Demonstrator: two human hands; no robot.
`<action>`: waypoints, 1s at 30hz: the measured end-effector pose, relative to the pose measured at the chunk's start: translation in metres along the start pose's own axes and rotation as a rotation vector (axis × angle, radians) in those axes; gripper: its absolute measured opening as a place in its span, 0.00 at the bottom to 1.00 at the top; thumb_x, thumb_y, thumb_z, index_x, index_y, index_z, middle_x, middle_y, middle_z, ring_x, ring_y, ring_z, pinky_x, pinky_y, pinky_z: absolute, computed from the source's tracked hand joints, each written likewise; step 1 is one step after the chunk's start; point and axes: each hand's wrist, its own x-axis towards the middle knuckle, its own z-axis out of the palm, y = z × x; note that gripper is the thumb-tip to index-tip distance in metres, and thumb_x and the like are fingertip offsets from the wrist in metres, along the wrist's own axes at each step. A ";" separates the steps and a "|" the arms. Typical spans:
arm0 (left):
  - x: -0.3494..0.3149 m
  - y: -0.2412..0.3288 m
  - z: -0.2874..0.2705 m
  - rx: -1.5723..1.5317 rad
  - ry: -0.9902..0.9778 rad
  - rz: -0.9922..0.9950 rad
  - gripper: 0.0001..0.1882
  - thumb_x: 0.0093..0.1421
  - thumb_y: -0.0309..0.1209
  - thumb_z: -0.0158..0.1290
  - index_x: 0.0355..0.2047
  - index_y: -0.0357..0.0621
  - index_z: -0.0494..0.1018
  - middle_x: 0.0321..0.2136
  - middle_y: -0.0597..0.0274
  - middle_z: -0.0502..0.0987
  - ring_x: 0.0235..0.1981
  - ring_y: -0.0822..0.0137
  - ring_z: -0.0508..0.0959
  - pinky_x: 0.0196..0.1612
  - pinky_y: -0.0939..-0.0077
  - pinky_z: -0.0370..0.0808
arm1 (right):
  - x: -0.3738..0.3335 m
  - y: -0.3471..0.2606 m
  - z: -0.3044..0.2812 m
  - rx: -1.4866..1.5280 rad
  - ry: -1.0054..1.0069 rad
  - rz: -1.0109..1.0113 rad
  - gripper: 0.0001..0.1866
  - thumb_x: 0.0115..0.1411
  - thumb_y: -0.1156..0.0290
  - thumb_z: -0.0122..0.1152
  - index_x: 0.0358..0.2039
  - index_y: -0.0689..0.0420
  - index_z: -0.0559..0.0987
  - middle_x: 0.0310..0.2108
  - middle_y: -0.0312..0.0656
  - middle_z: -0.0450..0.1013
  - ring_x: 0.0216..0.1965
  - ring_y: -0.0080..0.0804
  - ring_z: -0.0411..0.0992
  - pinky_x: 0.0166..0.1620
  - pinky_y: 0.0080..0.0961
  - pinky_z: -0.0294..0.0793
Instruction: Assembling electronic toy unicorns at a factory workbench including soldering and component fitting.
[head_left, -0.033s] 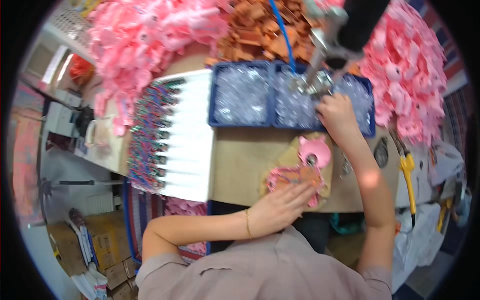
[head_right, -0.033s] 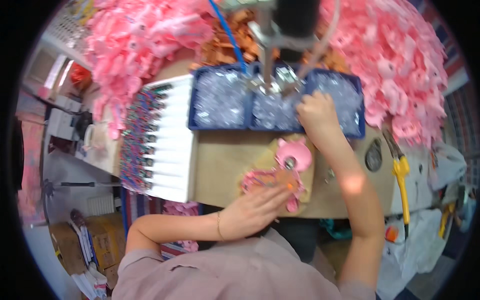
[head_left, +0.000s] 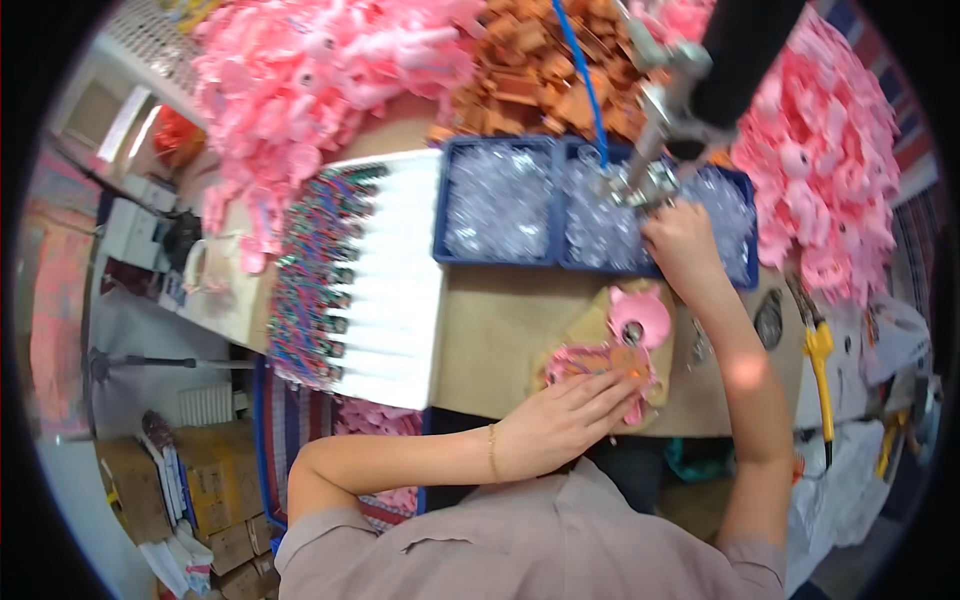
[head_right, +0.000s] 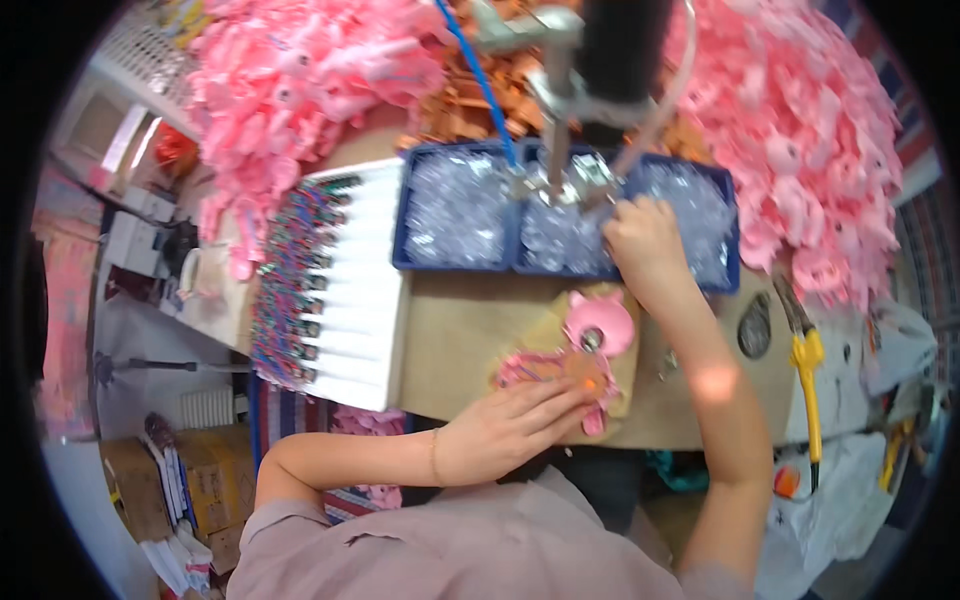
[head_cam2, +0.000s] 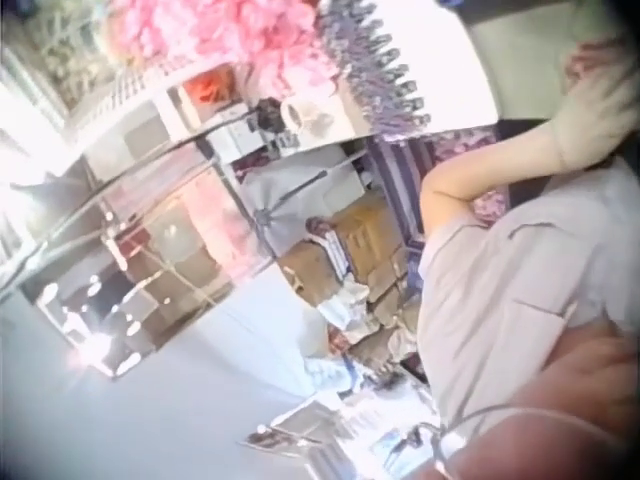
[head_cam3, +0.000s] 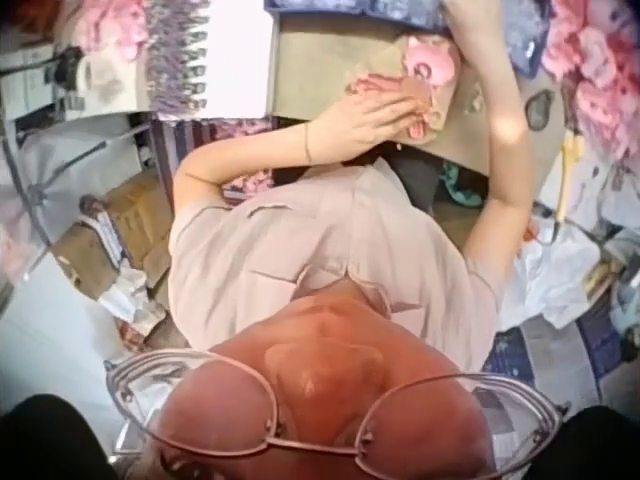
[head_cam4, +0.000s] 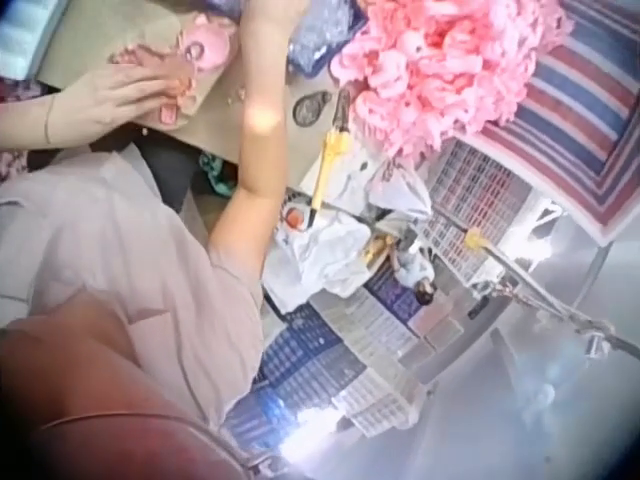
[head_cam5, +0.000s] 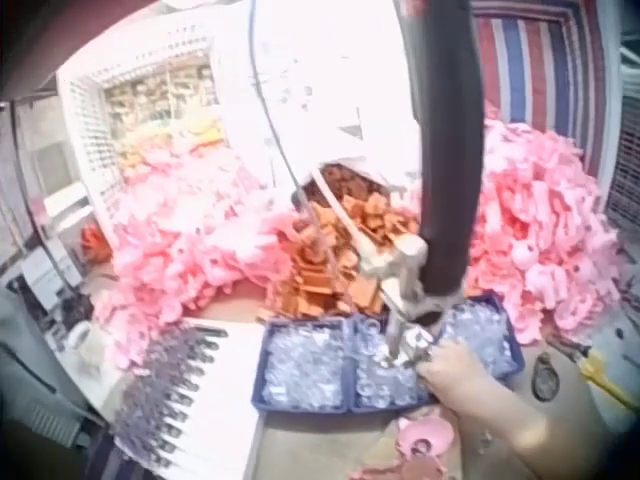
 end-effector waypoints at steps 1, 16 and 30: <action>0.001 -0.012 -0.018 0.045 -0.002 -0.023 0.21 0.48 0.29 0.54 0.44 0.36 0.71 0.56 0.50 0.65 0.58 0.54 0.64 0.56 0.61 0.65 | 0.003 0.002 0.009 0.018 0.037 -0.031 0.05 0.46 0.72 0.63 0.27 0.55 0.78 0.29 0.41 0.74 0.37 0.42 0.70 0.42 0.38 0.65; 0.098 -0.374 -0.168 0.564 0.121 -1.063 0.46 0.41 0.47 0.63 0.59 0.44 0.59 0.49 0.42 0.70 0.50 0.45 0.71 0.54 0.56 0.68 | 0.002 -0.017 0.005 -0.045 0.070 0.011 0.03 0.45 0.75 0.55 0.24 0.54 0.73 0.25 0.39 0.70 0.32 0.37 0.68 0.38 0.33 0.63; 0.028 -0.365 -0.164 0.243 0.327 -1.417 0.41 0.49 0.48 0.58 0.59 0.42 0.56 0.55 0.49 0.66 0.58 0.55 0.66 0.58 0.58 0.60 | -0.017 -0.017 0.001 0.228 0.271 0.149 0.04 0.56 0.79 0.54 0.33 0.61 0.74 0.33 0.43 0.70 0.34 0.39 0.71 0.37 0.29 0.68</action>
